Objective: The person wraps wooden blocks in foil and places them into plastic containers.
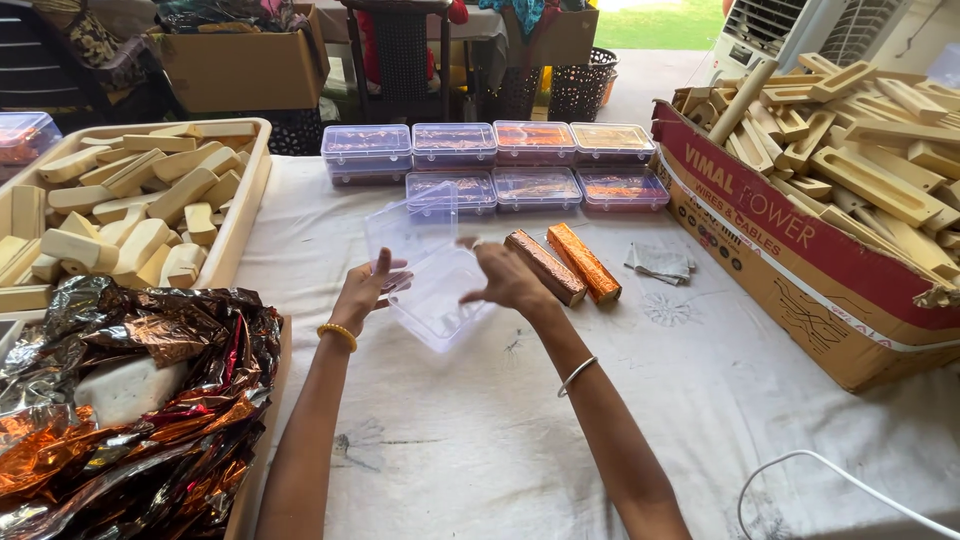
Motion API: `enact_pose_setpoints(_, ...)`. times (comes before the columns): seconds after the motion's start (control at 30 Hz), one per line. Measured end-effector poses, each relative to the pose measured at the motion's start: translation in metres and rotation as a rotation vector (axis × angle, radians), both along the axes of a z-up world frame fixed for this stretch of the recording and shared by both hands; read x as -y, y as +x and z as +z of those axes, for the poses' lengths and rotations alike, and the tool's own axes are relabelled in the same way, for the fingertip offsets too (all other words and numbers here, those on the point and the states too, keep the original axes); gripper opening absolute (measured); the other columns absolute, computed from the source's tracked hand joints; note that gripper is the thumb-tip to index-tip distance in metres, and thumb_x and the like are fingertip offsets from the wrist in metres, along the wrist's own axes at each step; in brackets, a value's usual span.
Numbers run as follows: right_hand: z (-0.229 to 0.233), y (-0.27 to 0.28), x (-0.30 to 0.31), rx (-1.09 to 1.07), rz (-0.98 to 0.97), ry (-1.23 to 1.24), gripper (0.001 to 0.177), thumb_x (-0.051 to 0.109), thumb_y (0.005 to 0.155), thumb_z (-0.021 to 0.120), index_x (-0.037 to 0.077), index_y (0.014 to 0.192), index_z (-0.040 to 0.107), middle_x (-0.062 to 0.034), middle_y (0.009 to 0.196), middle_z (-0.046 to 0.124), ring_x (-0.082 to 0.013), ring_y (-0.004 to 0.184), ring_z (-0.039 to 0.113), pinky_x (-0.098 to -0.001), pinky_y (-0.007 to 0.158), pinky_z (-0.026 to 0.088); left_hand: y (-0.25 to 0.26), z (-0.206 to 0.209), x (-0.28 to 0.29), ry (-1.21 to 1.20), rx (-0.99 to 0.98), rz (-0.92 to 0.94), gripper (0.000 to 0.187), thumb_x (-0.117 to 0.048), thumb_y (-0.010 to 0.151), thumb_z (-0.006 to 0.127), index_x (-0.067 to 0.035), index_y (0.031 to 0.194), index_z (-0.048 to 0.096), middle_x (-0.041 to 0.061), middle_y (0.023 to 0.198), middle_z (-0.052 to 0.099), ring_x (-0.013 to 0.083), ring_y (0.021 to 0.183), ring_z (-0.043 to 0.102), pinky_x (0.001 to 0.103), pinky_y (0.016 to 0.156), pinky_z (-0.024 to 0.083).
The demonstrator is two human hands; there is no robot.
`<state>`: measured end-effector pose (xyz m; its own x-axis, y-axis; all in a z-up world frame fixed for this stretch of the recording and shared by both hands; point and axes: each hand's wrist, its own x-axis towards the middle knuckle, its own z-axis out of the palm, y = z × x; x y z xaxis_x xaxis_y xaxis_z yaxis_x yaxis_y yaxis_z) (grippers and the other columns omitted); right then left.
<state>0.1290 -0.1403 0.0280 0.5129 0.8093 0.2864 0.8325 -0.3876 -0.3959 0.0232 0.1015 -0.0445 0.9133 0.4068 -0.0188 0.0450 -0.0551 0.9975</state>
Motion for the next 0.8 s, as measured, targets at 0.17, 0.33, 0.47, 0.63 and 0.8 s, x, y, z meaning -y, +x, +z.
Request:
enact_pose_setpoints(0.17,-0.041,0.024,-0.003,-0.088,-0.012,-0.221,0.124,0.047,0.056,0.097,-0.002,0.150,0.033,-0.0262,0.150,0.042,-0.0400,0.143,0.039,-0.0421,0.120,0.033,-0.009,0.001,0.015,0.409,-0.127,0.389,0.090,-0.068,0.075,0.072,-0.005,0.136,0.052,0.015,0.115,0.074,0.0255,0.097,0.074,0.038,0.076,0.060)
enact_pose_setpoints(0.33,-0.046,0.028,-0.005,-0.065,-0.042,-0.298,0.120,0.060,0.057,0.093,-0.007,0.144,0.043,-0.0230,0.159,0.035,-0.0416,0.143,0.039,-0.0420,0.119,0.035,-0.010,-0.003,0.019,1.118,0.111,0.756,0.117,-0.061,0.060,0.091,-0.009,0.144,0.027,0.018,0.135,0.059,0.0286,0.116,0.063,0.040,0.082,0.061)
enact_pose_setpoints(0.47,-0.039,0.020,-0.006,-0.040,-0.087,-0.354,0.113,0.066,0.062,0.088,-0.004,0.142,0.048,-0.0220,0.162,0.030,-0.0423,0.141,0.040,-0.0454,0.117,0.037,-0.018,0.014,0.037,1.401,-0.146,0.780,0.080,-0.061,0.068,0.083,-0.013,0.124,0.052,0.015,0.147,0.049,0.0298,0.133,0.045,0.055,0.093,0.052)
enact_pose_setpoints(0.63,-0.021,0.029,0.006,-0.103,-0.084,-0.276,0.090,0.061,0.076,0.078,0.006,0.141,0.051,-0.0220,0.148,0.044,-0.0381,0.133,0.049,-0.0465,0.113,0.039,0.020,-0.049,-0.016,0.922,-0.409,0.331,0.068,-0.071,0.088,0.057,-0.018,0.129,0.068,0.010,0.144,0.052,0.0313,0.145,0.037,0.061,0.109,0.042)
enact_pose_setpoints(0.8,-0.028,0.070,0.036,0.090,-0.655,-0.019,0.041,0.034,0.101,0.062,0.006,0.131,0.061,-0.0178,0.106,0.072,-0.0287,0.093,0.076,-0.0401,0.079,0.066,-0.007,0.000,-0.006,0.750,-0.461,0.251,0.095,-0.089,0.080,0.048,-0.017,0.140,0.060,0.011,0.152,0.044,0.0324,0.142,0.041,0.061,0.110,0.040)
